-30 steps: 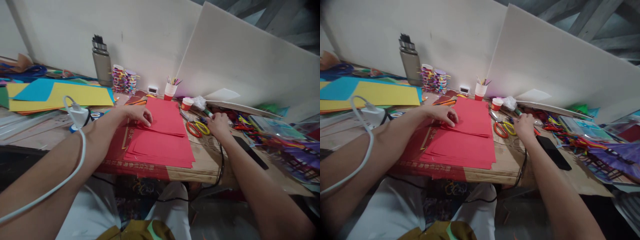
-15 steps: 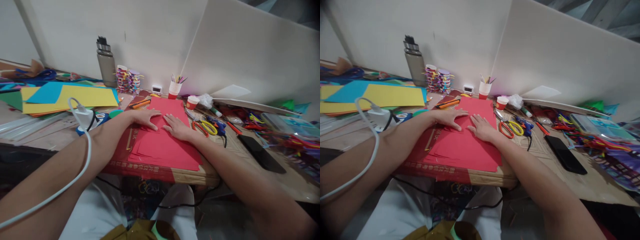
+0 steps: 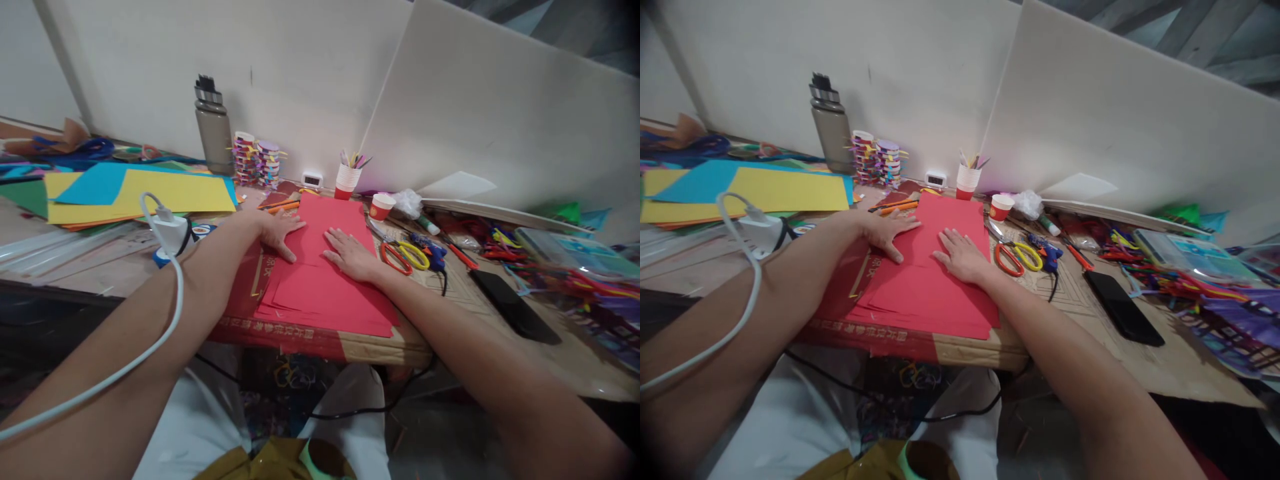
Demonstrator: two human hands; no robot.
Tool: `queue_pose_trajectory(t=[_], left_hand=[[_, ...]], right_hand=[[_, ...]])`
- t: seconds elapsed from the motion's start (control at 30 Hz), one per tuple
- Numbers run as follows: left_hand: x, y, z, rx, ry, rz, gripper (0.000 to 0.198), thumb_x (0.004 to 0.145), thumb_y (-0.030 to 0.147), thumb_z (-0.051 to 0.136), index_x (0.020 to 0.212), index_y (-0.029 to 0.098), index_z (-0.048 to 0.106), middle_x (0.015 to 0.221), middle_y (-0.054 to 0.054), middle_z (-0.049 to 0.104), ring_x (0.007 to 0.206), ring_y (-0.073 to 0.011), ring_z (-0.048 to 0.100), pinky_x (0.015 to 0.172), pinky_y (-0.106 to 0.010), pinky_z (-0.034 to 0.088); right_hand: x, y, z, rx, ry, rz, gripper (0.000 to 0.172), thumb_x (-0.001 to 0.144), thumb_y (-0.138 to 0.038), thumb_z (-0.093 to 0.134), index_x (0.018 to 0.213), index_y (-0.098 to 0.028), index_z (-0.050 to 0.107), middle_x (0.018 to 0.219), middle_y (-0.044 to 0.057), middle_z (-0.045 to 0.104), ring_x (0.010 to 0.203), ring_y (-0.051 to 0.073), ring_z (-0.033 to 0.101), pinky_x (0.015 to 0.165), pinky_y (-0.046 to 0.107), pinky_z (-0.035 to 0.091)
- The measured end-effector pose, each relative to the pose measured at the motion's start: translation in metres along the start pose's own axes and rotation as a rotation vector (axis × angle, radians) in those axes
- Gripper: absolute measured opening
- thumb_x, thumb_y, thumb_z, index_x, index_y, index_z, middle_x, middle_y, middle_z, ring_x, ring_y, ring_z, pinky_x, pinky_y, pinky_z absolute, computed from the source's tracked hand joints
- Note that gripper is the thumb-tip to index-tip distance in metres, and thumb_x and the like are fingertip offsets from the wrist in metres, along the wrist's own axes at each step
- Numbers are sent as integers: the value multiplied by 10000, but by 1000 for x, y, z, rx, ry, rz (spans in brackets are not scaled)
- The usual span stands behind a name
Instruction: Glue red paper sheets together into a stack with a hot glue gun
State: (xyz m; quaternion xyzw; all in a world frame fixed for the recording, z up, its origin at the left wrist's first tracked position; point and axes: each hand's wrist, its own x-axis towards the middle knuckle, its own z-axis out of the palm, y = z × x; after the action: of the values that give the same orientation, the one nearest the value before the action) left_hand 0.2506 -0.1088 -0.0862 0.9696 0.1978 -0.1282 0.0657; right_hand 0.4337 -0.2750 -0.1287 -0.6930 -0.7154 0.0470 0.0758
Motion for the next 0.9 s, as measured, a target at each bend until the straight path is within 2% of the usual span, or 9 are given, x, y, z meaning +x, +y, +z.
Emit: queue_pose_trajectory(t=[0.13,0.2,0.23,0.27,0.33,0.43,0.53,0.67,0.9], left_hand=[[-8,-3,-13,-21,-14,0,1225,469,711,695,1492,213,240,1552,-155,188,1409,-390,160,1122,-466,173],[-5,0,-20,-62,27,28,1045,626,705,604,1479,198,278,1538,-150,245,1395,-366,225,1108,-429,216],[-2,4,-21,-89,72,40,895,755,675,488,1475,183,286,1526,-147,280,1386,-337,265,1102,-405,228],[2,10,-21,-81,131,55,770,837,615,406,1462,176,312,1529,-135,276,1396,-315,248,1110,-392,205],[11,27,-14,-71,290,76,646,927,507,253,1466,152,292,1548,-120,227,1425,-280,172,1128,-390,145],[20,56,6,-97,297,14,675,938,510,140,1490,127,214,1555,-136,189,1441,-273,109,1135,-417,125],[18,75,23,-86,230,-23,841,880,645,198,1499,78,153,1560,-165,114,1445,-287,70,1145,-429,100],[12,79,28,-55,234,-40,913,857,697,168,1498,47,143,1561,-155,107,1449,-267,57,1157,-411,71],[10,76,28,-53,261,-72,954,825,748,175,1499,73,166,1556,-146,149,1444,-278,104,1155,-422,76]], right_hand=[[0,-2,-2,-11,-17,9,715,934,-565,200,1494,-122,230,1564,114,151,1443,230,84,1154,441,105],[0,-4,-4,-10,-19,14,710,933,-564,208,1493,-128,235,1563,114,156,1442,233,87,1153,442,105],[0,-5,-5,-7,-19,15,712,933,-564,213,1492,-124,237,1562,117,160,1442,235,88,1153,443,106],[0,-6,-5,-5,-18,15,716,932,-563,218,1490,-116,241,1561,122,161,1442,237,88,1153,444,106],[0,-7,-5,1,-15,15,725,931,-561,227,1487,-95,243,1560,136,153,1442,245,85,1152,453,105],[0,-5,-3,13,-5,9,713,933,-535,226,1495,-97,209,1559,139,147,1441,243,86,1153,455,100],[0,-1,-1,-3,-9,4,679,935,-455,219,1503,-87,167,1562,133,143,1441,231,82,1157,440,93],[-1,2,-2,-18,-18,2,675,928,-406,210,1497,-47,154,1563,145,122,1442,232,69,1157,436,99],[-5,3,-4,-61,-25,45,700,926,-456,224,1490,-43,190,1557,156,144,1439,261,95,1151,451,112]])
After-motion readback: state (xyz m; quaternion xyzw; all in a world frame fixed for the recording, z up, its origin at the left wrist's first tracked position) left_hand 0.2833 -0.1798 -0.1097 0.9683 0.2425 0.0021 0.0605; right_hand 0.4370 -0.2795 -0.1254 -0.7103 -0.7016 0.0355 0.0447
